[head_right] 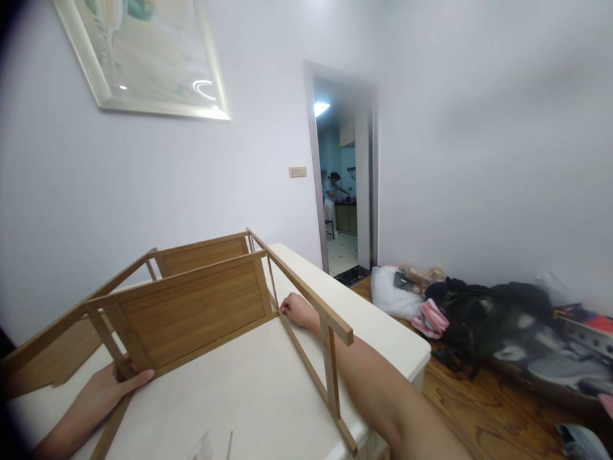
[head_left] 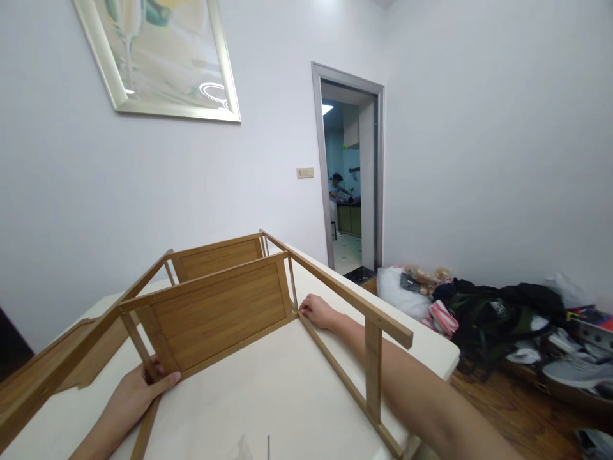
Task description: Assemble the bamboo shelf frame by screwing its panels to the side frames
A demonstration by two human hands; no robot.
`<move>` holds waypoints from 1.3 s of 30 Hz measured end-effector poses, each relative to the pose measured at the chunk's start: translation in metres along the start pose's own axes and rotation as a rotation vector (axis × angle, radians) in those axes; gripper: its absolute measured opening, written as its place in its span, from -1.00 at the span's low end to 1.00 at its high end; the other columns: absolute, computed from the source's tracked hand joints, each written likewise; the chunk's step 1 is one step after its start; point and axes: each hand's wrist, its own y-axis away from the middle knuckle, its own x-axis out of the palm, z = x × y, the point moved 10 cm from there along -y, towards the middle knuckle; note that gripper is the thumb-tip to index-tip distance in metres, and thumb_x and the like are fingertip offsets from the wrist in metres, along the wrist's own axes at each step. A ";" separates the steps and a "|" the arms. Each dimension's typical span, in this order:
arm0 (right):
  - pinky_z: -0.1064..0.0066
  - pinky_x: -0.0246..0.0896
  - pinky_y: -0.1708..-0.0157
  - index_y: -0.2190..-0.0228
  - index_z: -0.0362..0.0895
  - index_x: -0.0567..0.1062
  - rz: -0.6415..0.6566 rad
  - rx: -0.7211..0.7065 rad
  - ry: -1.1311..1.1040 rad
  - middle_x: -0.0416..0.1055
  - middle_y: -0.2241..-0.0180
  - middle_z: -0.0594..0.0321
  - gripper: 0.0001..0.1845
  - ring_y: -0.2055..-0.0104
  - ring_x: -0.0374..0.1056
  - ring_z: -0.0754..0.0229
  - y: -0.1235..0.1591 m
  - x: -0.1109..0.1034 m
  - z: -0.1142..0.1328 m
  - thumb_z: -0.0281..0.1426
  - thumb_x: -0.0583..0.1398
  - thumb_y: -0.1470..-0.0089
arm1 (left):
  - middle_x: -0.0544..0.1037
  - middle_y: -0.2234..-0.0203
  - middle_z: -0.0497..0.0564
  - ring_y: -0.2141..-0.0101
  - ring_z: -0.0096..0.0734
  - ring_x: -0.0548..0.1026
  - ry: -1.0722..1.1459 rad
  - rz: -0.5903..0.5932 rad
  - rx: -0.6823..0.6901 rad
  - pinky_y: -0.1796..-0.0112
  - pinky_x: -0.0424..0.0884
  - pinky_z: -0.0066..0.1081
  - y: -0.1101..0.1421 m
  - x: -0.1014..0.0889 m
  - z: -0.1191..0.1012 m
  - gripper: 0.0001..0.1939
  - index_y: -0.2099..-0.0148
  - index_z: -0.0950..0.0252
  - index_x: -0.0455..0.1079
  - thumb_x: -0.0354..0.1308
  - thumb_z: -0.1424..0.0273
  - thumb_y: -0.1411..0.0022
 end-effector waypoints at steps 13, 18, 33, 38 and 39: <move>0.49 0.20 0.30 0.31 -0.18 0.56 -0.124 -0.021 0.001 0.47 0.29 0.16 -0.81 0.32 0.34 0.23 0.004 -0.017 0.006 -0.54 0.20 0.02 | 0.65 0.30 0.04 0.18 0.01 0.58 0.053 -0.012 0.034 0.22 0.49 -0.24 0.003 0.001 -0.005 -0.49 0.14 0.23 0.38 0.29 0.02 0.07; 0.48 0.20 0.28 0.39 -0.17 0.59 -0.110 -0.040 0.004 0.51 0.33 0.15 -0.82 0.30 0.38 0.19 0.002 -0.016 0.008 -0.54 0.18 0.01 | 0.64 0.24 0.07 0.16 -0.01 0.57 0.128 0.005 0.025 0.15 0.47 -0.20 0.006 0.003 -0.009 -0.45 0.13 0.26 0.39 0.31 0.03 0.10; 0.45 0.17 0.18 0.42 -0.21 0.58 -0.117 -0.031 0.093 0.48 0.33 0.06 -0.73 0.26 0.38 0.16 -0.005 -0.016 0.016 -0.47 0.07 -0.11 | 0.57 0.37 0.05 0.29 -0.15 0.52 0.338 -0.048 0.082 0.21 0.39 -0.24 0.016 -0.002 -0.032 -0.56 0.24 0.29 0.38 0.40 0.27 0.19; 0.46 0.22 0.25 0.32 -0.16 0.55 -0.120 -0.041 0.072 0.50 0.33 0.14 -0.76 0.29 0.38 0.18 0.000 -0.021 0.016 -0.51 0.10 0.00 | 0.54 0.39 0.01 0.30 -0.23 0.51 0.410 -0.041 0.111 0.21 0.38 -0.27 0.014 0.000 -0.031 -0.58 0.26 0.29 0.36 0.40 0.38 0.23; 0.45 0.22 0.27 0.33 -0.16 0.54 -0.117 -0.043 0.069 0.50 0.33 0.15 -0.77 0.30 0.38 0.18 0.000 -0.021 0.015 -0.51 0.10 0.01 | 0.53 0.40 0.00 0.32 -0.24 0.50 0.422 -0.038 0.113 0.21 0.38 -0.27 0.013 0.000 -0.030 -0.59 0.27 0.29 0.35 0.39 0.40 0.22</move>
